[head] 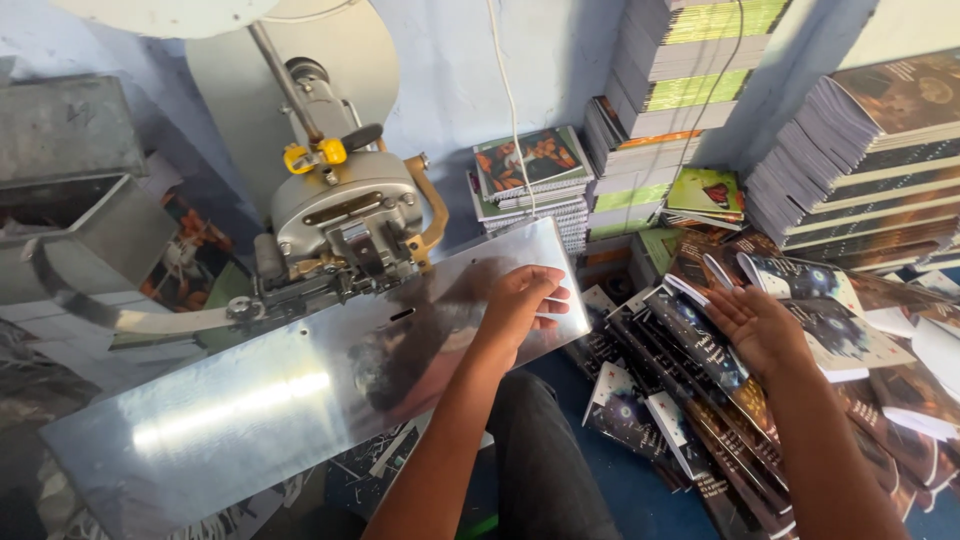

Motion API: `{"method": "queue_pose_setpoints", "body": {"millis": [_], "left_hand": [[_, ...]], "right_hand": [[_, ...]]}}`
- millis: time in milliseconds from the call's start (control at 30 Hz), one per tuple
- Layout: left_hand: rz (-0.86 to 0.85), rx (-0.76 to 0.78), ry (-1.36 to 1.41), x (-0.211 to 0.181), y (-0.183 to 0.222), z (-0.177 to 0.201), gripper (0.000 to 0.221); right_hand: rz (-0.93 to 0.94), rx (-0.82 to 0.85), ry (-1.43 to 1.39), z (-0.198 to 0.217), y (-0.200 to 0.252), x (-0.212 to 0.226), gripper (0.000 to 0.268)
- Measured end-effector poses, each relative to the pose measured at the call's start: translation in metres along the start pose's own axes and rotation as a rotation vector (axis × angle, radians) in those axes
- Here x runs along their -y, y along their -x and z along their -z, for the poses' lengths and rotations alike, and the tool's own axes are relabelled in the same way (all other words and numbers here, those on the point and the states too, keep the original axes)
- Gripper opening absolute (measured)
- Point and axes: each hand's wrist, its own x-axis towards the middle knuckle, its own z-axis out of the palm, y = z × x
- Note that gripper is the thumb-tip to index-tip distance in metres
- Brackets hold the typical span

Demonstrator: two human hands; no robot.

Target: The person repeatedly picks up a book, places it into a binding machine, and removes it after the machine cycles. The person handles multiple books with different covers, stacking the finished items to the right.

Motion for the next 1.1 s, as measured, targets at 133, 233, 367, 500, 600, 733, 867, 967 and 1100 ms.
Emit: {"method": "queue_pose_setpoints", "body": {"millis": [133,233,367,500,600,733,867,967,1100], "left_hand": [[-0.019,-0.031,0.008,-0.008,0.009,0.008,0.030],[-0.053,-0.048,0.034,-0.012,0.019,0.019,0.031],[-0.095,-0.102,0.041,-0.014,0.037,0.037,0.032],[-0.140,-0.146,0.041,-0.023,0.059,0.059,0.033],[-0.141,-0.195,0.025,-0.029,0.081,0.076,0.035],[-0.150,-0.280,0.050,-0.028,0.110,0.097,0.036],[-0.166,-0.323,0.108,-0.020,0.135,0.122,0.034],[-0.207,-0.367,0.134,-0.019,0.151,0.142,0.033],[-0.212,-0.459,0.093,-0.022,0.173,0.160,0.032]], "right_hand": [[0.054,0.135,-0.036,-0.047,0.014,0.014,0.063],[0.094,0.207,0.037,-0.088,0.031,0.018,0.073],[0.148,0.422,0.150,-0.138,0.057,0.013,0.087],[0.154,0.472,0.239,-0.179,0.074,-0.003,0.087],[0.164,0.514,0.311,-0.203,0.081,-0.021,0.083],[0.161,0.569,0.403,-0.227,0.088,-0.054,0.075],[0.206,0.804,0.364,-0.247,0.094,-0.088,0.070],[0.238,0.944,0.374,-0.266,0.104,-0.104,0.070],[0.243,0.992,0.356,-0.295,0.128,-0.123,0.066]]}}
